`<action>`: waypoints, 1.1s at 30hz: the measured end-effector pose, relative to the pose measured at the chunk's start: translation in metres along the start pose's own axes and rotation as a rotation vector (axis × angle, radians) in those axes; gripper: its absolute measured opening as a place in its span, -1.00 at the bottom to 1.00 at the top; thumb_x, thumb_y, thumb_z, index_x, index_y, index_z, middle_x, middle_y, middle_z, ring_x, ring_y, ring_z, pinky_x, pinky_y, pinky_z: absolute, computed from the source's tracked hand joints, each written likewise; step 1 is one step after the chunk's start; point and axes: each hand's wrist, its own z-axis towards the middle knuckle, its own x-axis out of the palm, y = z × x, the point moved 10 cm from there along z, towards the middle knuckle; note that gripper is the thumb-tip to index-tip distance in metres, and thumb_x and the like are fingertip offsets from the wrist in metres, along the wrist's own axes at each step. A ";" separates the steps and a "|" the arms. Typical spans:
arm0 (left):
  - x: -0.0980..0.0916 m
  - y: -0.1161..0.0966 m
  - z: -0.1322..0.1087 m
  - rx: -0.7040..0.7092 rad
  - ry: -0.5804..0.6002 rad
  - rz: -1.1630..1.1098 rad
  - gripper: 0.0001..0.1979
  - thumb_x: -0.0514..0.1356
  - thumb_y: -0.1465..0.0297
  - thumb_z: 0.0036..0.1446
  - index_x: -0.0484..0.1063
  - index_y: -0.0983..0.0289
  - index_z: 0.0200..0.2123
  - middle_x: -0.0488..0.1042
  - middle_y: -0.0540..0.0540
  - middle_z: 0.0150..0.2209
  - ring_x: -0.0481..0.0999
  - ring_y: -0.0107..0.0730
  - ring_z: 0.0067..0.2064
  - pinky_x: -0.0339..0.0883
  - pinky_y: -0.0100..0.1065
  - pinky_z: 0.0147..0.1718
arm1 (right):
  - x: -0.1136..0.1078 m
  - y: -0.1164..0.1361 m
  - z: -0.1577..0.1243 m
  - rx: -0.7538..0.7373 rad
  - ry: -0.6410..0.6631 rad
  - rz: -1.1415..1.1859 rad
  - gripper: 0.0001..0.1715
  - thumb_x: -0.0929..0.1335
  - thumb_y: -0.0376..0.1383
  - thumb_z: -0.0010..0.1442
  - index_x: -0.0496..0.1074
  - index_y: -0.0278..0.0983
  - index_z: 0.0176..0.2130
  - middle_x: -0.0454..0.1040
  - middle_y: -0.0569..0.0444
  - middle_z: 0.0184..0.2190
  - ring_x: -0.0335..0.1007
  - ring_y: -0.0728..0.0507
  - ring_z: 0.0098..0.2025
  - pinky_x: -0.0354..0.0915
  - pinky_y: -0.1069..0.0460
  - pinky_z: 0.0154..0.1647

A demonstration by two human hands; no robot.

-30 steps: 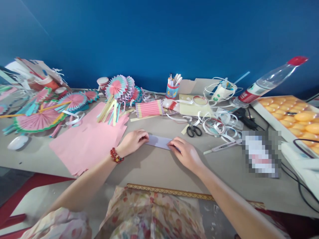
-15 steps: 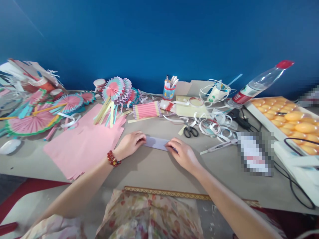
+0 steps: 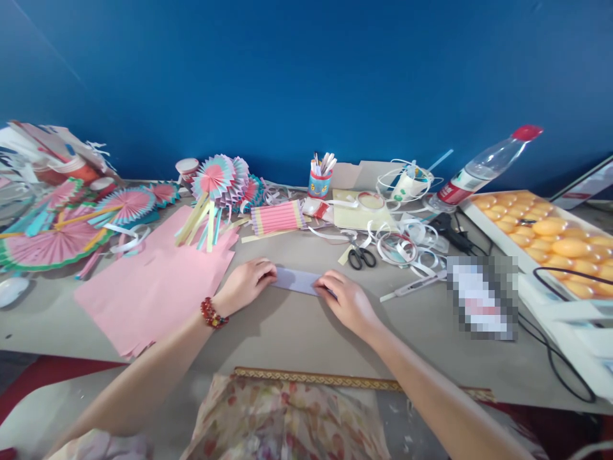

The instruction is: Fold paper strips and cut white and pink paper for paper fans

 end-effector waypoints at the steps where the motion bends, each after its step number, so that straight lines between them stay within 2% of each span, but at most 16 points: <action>1: 0.000 0.000 0.000 0.000 -0.001 0.002 -0.86 0.08 0.41 0.34 0.39 0.24 -0.28 0.42 0.04 -0.29 0.45 -0.33 -0.25 0.24 -0.39 -0.24 | 0.000 0.000 0.000 0.001 -0.001 0.000 -0.83 0.25 -0.35 0.32 0.43 -0.20 -0.24 0.43 0.04 -0.29 0.40 -0.11 -0.26 0.27 0.06 -0.24; 11: -0.001 -0.002 0.000 -0.005 0.001 0.020 -0.85 0.07 0.40 0.35 0.39 0.24 -0.29 0.44 0.05 -0.29 0.46 -0.32 -0.25 0.25 -0.37 -0.25 | 0.000 -0.001 0.000 0.030 0.012 -0.040 -0.86 0.27 -0.37 0.30 0.42 -0.22 -0.27 0.43 0.05 -0.29 0.40 -0.10 -0.28 0.26 0.07 -0.25; 21: -0.001 -0.001 0.000 -0.029 -0.002 0.020 -0.83 0.07 0.40 0.35 0.39 0.24 -0.31 0.44 0.04 -0.31 0.47 -0.33 -0.26 0.25 -0.38 -0.24 | -0.008 -0.009 -0.002 -0.018 0.151 0.034 -0.83 0.27 -0.39 0.30 0.43 -0.21 -0.16 0.45 0.04 -0.20 0.42 -0.08 -0.21 0.28 0.07 -0.17; 25: -0.002 -0.002 0.000 -0.025 0.002 0.022 -0.82 0.05 0.39 0.35 0.38 0.24 -0.31 0.44 0.03 -0.32 0.46 -0.32 -0.27 0.24 -0.38 -0.26 | -0.012 -0.015 -0.002 -0.007 0.181 0.093 -0.82 0.28 -0.39 0.29 0.43 -0.21 -0.15 0.44 0.05 -0.20 0.39 -0.06 -0.24 0.26 0.08 -0.22; 33: -0.002 -0.001 0.000 -0.035 0.001 0.014 -0.84 0.07 0.39 0.35 0.38 0.24 -0.30 0.43 0.03 -0.32 0.45 -0.33 -0.27 0.23 -0.39 -0.28 | -0.010 -0.027 0.002 0.074 0.198 0.181 -0.86 0.31 -0.44 0.20 0.42 -0.23 -0.27 0.39 0.12 -0.29 0.32 0.00 -0.38 0.20 0.11 -0.34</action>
